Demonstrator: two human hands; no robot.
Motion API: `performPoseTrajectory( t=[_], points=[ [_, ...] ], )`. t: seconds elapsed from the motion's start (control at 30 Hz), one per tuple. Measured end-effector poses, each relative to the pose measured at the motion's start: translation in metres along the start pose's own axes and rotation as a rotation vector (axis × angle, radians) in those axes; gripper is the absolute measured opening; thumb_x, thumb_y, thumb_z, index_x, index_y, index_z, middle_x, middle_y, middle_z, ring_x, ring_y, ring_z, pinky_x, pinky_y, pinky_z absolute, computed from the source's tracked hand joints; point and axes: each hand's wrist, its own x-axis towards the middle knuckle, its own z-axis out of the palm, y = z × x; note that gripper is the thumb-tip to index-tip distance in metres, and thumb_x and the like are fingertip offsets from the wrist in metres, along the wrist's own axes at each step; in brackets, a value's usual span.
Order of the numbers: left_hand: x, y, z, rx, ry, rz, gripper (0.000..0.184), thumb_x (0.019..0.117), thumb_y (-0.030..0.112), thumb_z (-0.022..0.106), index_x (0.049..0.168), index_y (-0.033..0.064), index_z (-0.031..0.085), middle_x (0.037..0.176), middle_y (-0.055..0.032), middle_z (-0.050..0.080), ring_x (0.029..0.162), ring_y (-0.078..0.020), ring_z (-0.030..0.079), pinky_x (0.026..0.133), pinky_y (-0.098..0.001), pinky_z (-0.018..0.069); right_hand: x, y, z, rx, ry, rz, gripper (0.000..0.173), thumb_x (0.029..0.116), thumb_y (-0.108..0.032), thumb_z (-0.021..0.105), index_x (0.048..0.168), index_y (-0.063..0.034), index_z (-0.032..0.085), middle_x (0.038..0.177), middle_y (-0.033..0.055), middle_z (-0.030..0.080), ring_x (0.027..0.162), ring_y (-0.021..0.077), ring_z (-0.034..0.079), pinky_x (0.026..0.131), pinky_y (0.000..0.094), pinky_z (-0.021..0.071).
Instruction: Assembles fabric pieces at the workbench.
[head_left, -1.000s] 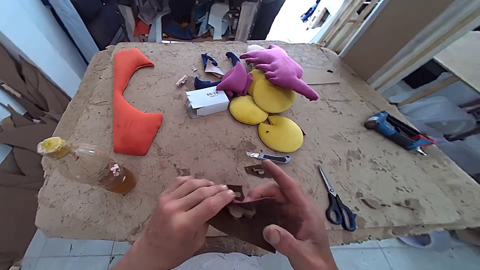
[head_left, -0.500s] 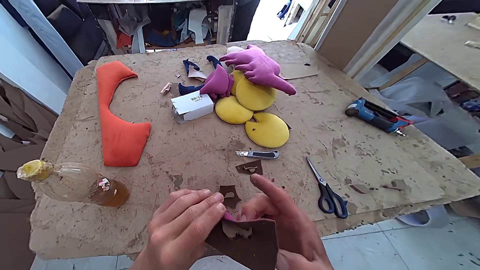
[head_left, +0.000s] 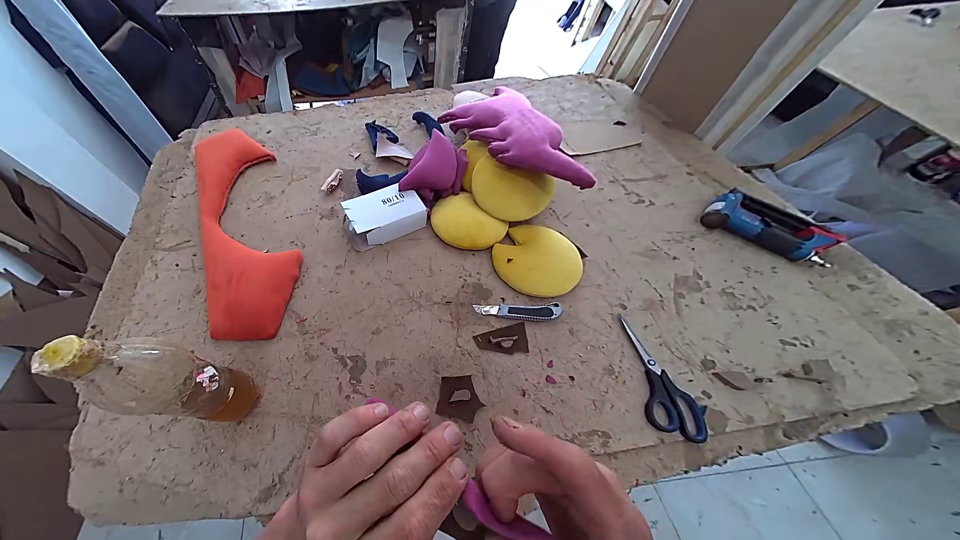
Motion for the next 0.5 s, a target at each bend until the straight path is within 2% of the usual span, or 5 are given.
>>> performPoseTrajectory(
  t=[0.13, 0.2, 0.27, 0.33, 0.5],
  points=[
    [0.000, -0.004, 0.003, -0.122, 0.130, -0.490, 0.052, 0.0928, 0.032, 0.072, 0.139, 0.0317, 0.049, 0.143, 0.0093, 0.059, 0.135, -0.0149, 0.054, 0.112, -0.0372, 0.0465, -0.001, 0.001, -0.003, -0.020, 0.117, 0.005, 0.077, 0.0893, -0.010, 0.070, 0.158, -0.0181, 0.035, 0.093, 0.0017, 0.068, 0.086, 0.0105, 0.068, 0.077, 0.0240, 0.0590],
    [0.003, -0.001, 0.006, -0.529, 0.171, -0.744, 0.052, 0.0966, 0.027, 0.067, 0.145, 0.0297, 0.048, 0.142, 0.0056, 0.060, 0.130, -0.0151, 0.058, 0.106, -0.0350, 0.0512, 0.000, 0.003, -0.004, -0.003, 0.199, 0.025, 0.077, 0.0886, -0.013, 0.072, 0.157, -0.0195, 0.036, 0.096, -0.0004, 0.069, 0.087, 0.0086, 0.067, 0.078, 0.0219, 0.0579],
    [0.002, 0.005, 0.010, -1.098, 0.109, -0.911, 0.051, 0.0967, 0.029, 0.069, 0.144, 0.0165, 0.054, 0.133, -0.0080, 0.067, 0.122, -0.0223, 0.065, 0.103, -0.0407, 0.0547, 0.003, 0.009, -0.001, 0.054, 0.276, 0.046, 0.076, 0.0878, -0.014, 0.073, 0.155, -0.0188, 0.038, 0.096, -0.0028, 0.069, 0.088, 0.0061, 0.067, 0.080, 0.0207, 0.0569],
    [-0.001, 0.014, 0.019, -1.443, 0.047, -0.932, 0.055, 0.0949, 0.027, 0.072, 0.144, 0.0085, 0.054, 0.134, -0.0132, 0.066, 0.122, -0.0242, 0.065, 0.104, -0.0432, 0.0536, 0.007, 0.017, 0.004, 0.127, 0.310, 0.068, 0.073, 0.0879, -0.015, 0.073, 0.153, -0.0160, 0.040, 0.096, -0.0042, 0.068, 0.089, 0.0046, 0.066, 0.081, 0.0212, 0.0571],
    [0.002, 0.017, 0.031, -1.673, 0.058, -0.820, 0.050, 0.0923, 0.011, 0.075, 0.138, 0.0049, 0.057, 0.139, -0.0077, 0.060, 0.127, -0.0187, 0.060, 0.108, -0.0391, 0.0511, 0.010, 0.022, 0.011, 0.276, 0.284, 0.118, 0.072, 0.0874, -0.013, 0.071, 0.152, -0.0117, 0.041, 0.094, -0.0049, 0.065, 0.091, 0.0045, 0.066, 0.091, 0.0273, 0.0575]
  ],
)
